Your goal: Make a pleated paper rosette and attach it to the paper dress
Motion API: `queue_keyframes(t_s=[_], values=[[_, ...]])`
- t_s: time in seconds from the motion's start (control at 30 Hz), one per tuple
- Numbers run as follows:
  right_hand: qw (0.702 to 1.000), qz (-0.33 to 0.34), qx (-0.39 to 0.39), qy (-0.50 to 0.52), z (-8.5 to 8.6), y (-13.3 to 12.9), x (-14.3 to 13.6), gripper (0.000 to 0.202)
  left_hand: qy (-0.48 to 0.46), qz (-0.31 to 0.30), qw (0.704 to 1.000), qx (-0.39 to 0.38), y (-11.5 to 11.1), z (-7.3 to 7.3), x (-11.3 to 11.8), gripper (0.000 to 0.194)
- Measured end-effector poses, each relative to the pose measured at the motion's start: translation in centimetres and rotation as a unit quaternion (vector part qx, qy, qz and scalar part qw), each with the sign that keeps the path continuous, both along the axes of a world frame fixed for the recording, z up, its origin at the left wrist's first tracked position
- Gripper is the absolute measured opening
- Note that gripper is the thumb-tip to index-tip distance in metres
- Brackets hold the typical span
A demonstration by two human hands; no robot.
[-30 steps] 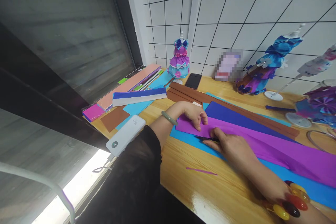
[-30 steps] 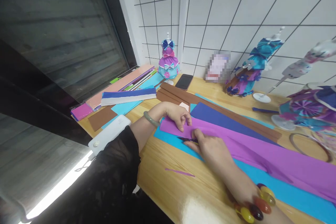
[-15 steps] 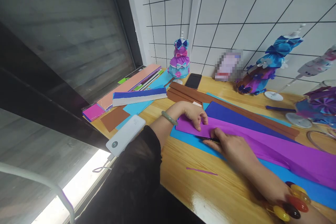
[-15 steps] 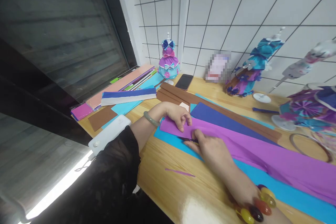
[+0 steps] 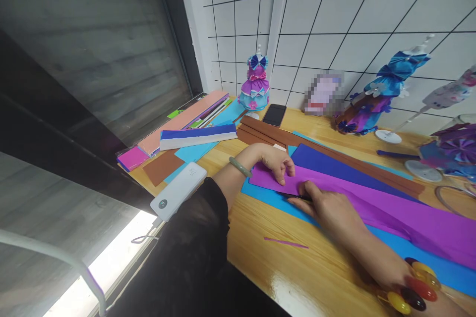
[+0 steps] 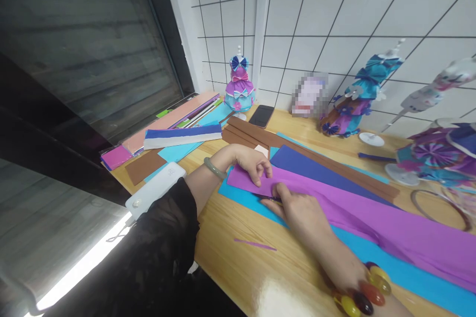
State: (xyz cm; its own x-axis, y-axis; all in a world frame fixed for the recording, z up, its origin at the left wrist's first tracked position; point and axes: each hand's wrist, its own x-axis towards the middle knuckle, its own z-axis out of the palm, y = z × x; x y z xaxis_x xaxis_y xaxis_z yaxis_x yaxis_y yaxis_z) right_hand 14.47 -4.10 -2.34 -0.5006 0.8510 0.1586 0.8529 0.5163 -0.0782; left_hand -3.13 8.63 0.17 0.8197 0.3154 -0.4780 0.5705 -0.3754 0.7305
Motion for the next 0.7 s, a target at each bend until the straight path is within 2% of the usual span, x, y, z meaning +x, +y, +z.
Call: queue_keyframes(t_s=[0.13, 0.43, 0.7], values=[[1.0, 0.006, -0.005, 0.004, 0.11, -0.03, -0.2, 0.036, -0.01, -0.012, 1.0, 0.0, 0.14, -0.13, -0.03, 0.05], [0.999, 0.026, 0.023, 0.009, -0.18, 0.5, -0.55, 0.038, -0.012, 0.002, 1.0, 0.005, 0.25, -0.46, -0.04, 0.05], [1.0, 0.021, 0.004, 0.002, -0.12, 0.31, -0.42, 0.037, -0.013, 0.009, 1.0, -0.013, 0.17, -0.31, -0.13, 0.049]])
